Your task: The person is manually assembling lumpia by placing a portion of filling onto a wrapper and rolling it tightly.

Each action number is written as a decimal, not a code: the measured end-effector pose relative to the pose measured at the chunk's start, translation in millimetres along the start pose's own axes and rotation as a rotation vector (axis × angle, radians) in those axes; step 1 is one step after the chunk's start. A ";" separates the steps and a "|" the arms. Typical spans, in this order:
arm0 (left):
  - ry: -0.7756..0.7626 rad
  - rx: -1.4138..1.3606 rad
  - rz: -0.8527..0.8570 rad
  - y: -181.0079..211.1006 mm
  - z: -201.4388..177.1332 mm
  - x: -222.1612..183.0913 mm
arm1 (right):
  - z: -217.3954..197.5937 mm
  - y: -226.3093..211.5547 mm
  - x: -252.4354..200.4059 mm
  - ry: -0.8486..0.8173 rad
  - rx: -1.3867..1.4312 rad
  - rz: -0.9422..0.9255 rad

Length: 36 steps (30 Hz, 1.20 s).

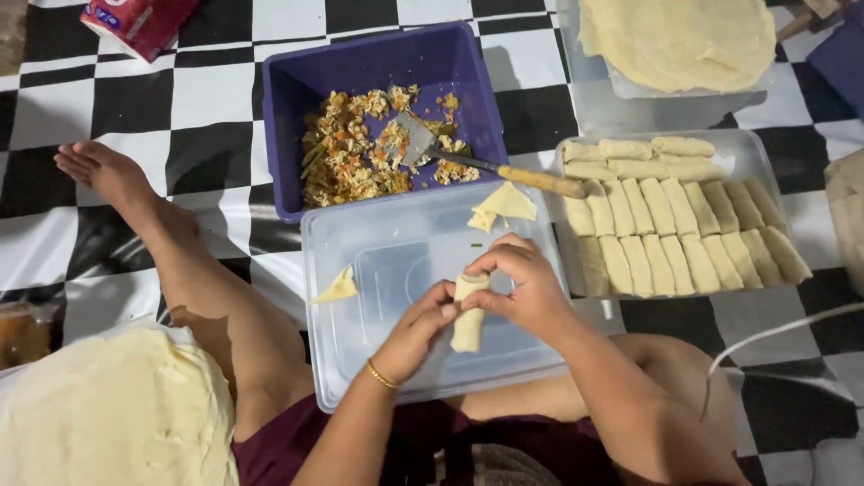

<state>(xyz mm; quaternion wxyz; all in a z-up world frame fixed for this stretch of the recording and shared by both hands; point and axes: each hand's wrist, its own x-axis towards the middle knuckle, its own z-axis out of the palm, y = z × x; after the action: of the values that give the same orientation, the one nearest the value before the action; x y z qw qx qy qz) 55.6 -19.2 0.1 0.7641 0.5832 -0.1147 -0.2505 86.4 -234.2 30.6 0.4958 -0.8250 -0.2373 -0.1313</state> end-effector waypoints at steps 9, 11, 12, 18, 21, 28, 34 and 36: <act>-0.008 -0.870 -0.084 37.1 71.2 -2.7 | -22.8 -65.1 -23.4 -0.077 -0.419 -0.131; 0.054 -0.719 -0.059 48.4 78.6 -0.7 | -18.0 -68.6 -19.9 -0.048 -0.440 -0.092; 0.120 -0.575 -0.030 53.9 82.6 0.3 | -15.7 -70.3 -18.4 -0.030 -0.459 -0.054; 0.056 -0.199 0.218 47.5 85.8 7.0 | -22.2 -50.1 -22.7 0.092 0.264 0.208; 0.067 0.273 0.173 52.1 89.7 9.6 | -43.0 -52.9 -13.2 0.003 0.730 0.608; 0.035 0.594 0.091 69.6 100.8 -3.7 | -118.8 66.2 -27.9 0.193 0.669 0.598; 0.300 0.737 -0.025 -91.4 -129.9 -55.3 | -216.6 224.3 -88.7 0.508 -0.292 0.691; 0.256 1.220 0.304 -175.5 -292.8 -108.3 | -225.4 242.0 -101.6 0.555 -0.201 0.847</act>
<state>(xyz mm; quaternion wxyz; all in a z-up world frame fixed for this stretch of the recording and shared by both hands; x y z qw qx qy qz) 56.9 246.9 -239.6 0.3293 0.9158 -0.2261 0.0424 130.2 -554.9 -91.4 0.4681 -0.8263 0.2719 -0.1553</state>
